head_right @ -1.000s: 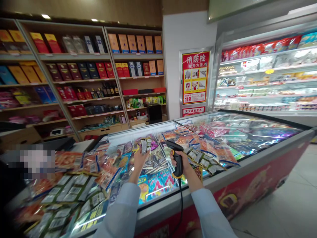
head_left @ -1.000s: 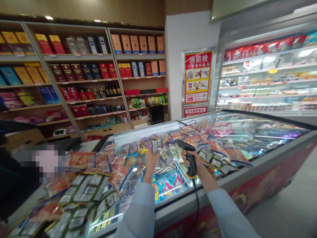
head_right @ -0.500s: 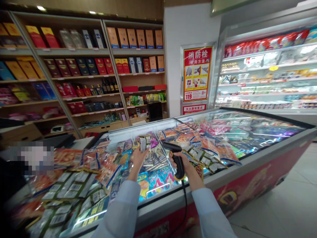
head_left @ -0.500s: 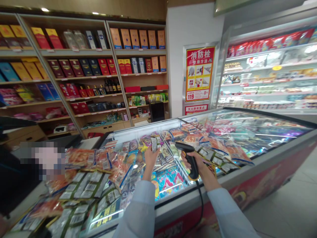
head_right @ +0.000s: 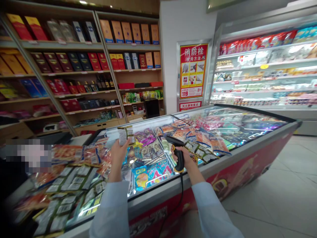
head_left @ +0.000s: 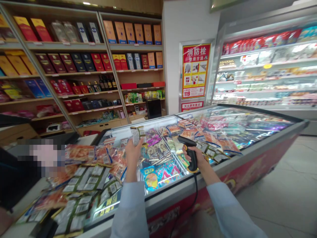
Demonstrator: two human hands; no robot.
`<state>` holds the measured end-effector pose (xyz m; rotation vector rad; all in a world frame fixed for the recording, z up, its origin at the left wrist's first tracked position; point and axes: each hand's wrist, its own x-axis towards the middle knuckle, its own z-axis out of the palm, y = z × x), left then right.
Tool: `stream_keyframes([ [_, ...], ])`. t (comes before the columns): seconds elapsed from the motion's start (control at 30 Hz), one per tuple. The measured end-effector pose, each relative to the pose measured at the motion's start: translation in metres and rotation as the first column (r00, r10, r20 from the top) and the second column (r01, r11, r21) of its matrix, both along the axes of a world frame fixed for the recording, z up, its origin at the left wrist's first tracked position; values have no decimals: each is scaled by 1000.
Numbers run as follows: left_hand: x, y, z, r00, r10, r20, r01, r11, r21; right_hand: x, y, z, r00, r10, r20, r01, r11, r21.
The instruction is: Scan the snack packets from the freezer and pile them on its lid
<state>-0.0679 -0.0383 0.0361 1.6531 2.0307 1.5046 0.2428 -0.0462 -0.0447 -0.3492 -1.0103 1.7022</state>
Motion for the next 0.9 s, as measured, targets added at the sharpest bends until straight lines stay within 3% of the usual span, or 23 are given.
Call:
stream_keyframes([
  [0.13,-78,-65,12,968,247,-43,-245,969,44,16,-19,-6,996,-90,9,90,996,-9],
  [0.23,-123,-110,2,899,415,-136,-424,905,-40,20,-29,-10,988,-157,-13,157,988,-1],
  [0.3,-140,-129,-11,865,461,-198,-487,866,-110,18,-32,-11,980,-196,-33,196,981,-8],
  [0.4,-148,-141,-31,815,508,-278,-551,829,-98,11,-35,-11,966,-252,-54,251,968,-26],
  [0.57,-141,-140,-63,713,581,-393,-538,812,225,-12,-41,-6,958,-281,-57,280,960,-22],
  [0.73,-133,-140,-83,760,446,-472,-348,894,283,-31,-44,-5,967,-251,-40,249,968,-34],
  [0.9,-131,-139,-95,785,414,-460,-299,905,304,-30,-42,-12,969,-247,-22,246,968,-48],
])
